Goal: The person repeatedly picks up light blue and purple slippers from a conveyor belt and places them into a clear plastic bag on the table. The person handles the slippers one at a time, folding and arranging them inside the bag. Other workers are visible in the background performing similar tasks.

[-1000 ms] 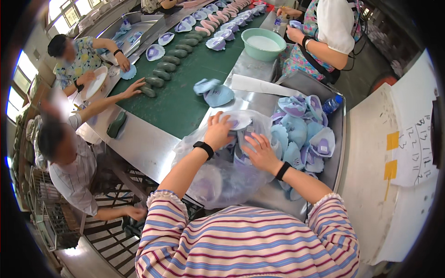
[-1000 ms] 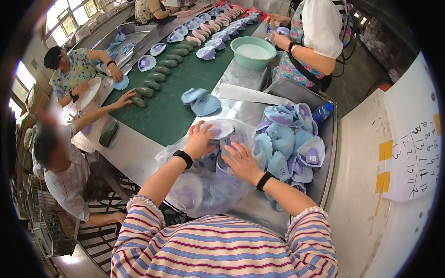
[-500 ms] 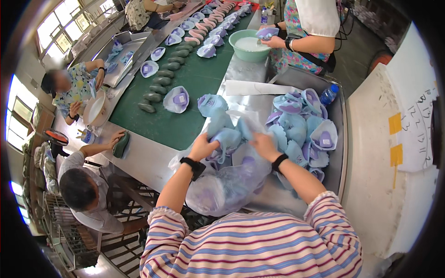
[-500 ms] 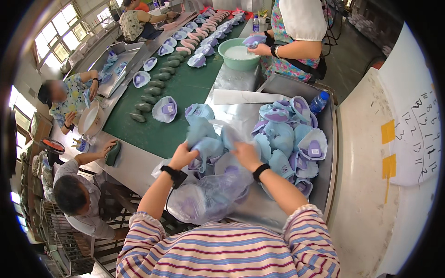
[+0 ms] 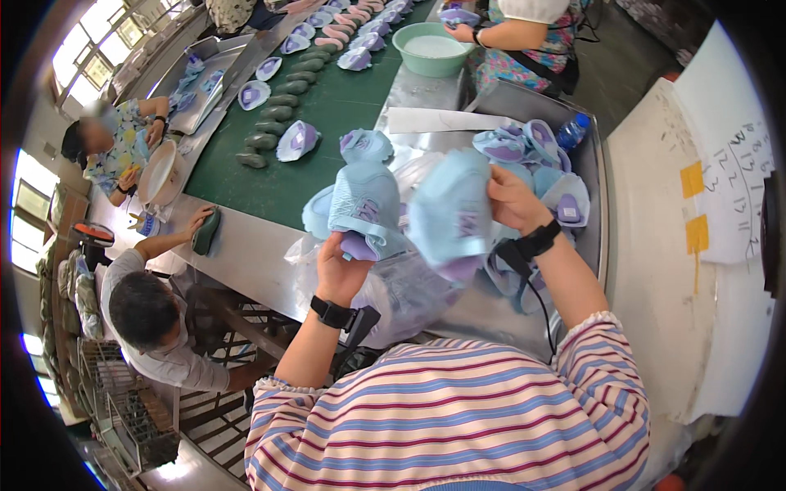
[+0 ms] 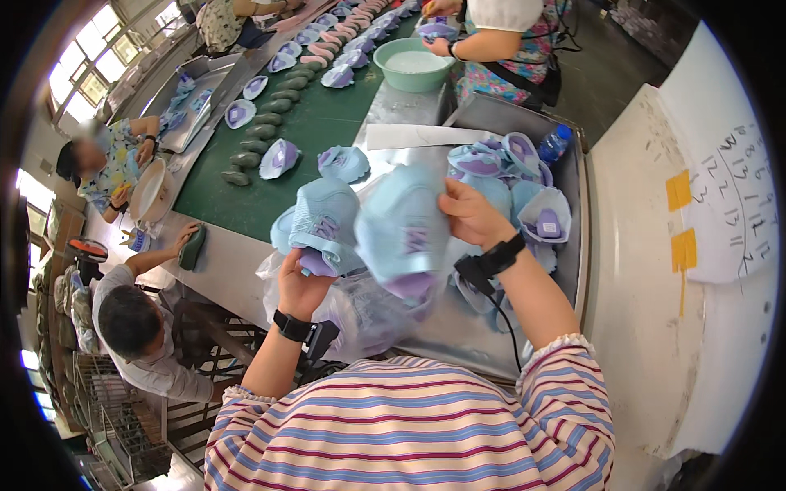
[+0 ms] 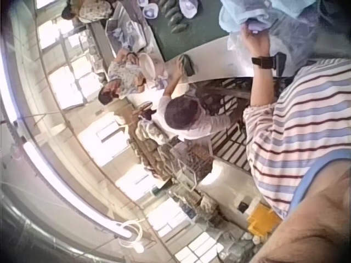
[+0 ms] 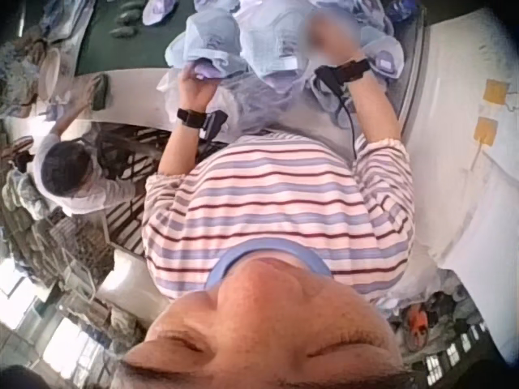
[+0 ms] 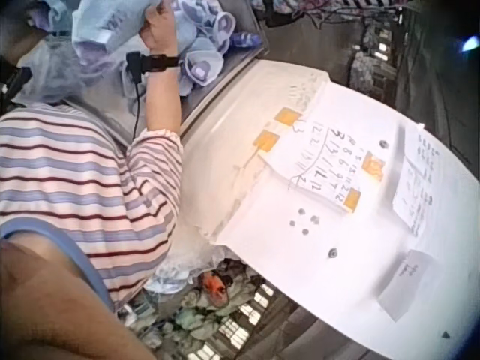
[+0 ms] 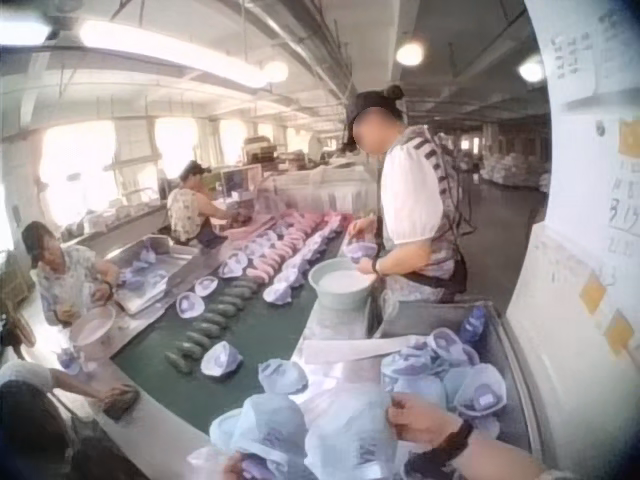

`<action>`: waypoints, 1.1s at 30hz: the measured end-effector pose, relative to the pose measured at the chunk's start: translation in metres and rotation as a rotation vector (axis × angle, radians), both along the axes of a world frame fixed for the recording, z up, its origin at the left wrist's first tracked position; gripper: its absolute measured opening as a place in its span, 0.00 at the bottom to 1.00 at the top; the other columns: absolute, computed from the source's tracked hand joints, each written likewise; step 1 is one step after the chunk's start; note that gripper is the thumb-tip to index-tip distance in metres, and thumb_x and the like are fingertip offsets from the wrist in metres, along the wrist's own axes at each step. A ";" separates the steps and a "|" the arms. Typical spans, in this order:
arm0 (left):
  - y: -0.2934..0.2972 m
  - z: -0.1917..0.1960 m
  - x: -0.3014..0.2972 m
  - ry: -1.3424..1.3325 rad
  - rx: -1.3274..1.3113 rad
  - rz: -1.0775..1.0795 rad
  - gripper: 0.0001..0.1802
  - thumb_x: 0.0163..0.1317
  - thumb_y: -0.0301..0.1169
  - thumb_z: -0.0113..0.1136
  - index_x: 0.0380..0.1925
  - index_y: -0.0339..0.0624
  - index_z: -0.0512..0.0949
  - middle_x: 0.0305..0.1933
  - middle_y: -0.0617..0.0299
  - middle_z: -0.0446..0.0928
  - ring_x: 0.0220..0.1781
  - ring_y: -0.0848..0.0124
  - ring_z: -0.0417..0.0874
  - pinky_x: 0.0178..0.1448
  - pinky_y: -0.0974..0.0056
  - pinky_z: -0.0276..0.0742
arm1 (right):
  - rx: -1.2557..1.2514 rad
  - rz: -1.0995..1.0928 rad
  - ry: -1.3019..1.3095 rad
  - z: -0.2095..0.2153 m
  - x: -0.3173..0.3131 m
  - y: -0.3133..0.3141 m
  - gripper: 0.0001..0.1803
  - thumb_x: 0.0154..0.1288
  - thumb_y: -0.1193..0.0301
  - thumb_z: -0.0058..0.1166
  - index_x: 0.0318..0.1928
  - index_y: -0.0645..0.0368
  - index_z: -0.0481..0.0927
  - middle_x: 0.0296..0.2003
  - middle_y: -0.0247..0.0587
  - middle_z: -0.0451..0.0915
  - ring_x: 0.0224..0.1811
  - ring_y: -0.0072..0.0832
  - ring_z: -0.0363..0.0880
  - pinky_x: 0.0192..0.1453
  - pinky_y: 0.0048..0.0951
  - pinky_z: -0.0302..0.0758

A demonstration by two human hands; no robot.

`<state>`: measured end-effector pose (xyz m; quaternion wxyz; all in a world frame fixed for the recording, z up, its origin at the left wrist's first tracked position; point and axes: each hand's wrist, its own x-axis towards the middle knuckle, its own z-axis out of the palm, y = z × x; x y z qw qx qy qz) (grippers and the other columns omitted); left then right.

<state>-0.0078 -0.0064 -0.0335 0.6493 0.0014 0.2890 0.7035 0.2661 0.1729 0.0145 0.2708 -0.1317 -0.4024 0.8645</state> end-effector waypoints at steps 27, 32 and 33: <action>0.018 0.055 -0.037 0.847 0.141 -0.167 0.12 0.68 0.35 0.48 0.46 0.42 0.73 0.48 0.65 0.74 0.47 0.75 0.73 0.50 0.64 0.71 | -0.314 -0.187 0.119 -0.048 0.018 -0.053 0.16 0.60 0.70 0.54 0.48 0.62 0.73 0.40 0.41 0.78 0.42 0.26 0.78 0.41 0.28 0.79; 0.017 0.061 -0.006 1.082 0.140 -0.547 0.20 0.68 0.41 0.45 0.45 0.35 0.76 0.48 0.61 0.75 0.46 0.75 0.72 0.52 0.68 0.67 | 0.572 -0.155 -0.304 0.003 -0.035 -0.050 0.10 0.61 0.77 0.52 0.44 0.61 0.73 0.34 0.27 0.74 0.37 0.14 0.70 0.43 0.19 0.69; 0.012 0.071 0.002 1.114 0.169 -0.524 0.21 0.69 0.42 0.43 0.47 0.34 0.75 0.49 0.59 0.74 0.48 0.73 0.71 0.54 0.66 0.66 | 0.766 -0.170 -0.342 -0.003 -0.040 -0.044 0.11 0.61 0.74 0.54 0.44 0.61 0.72 0.32 0.26 0.71 0.34 0.13 0.66 0.40 0.17 0.66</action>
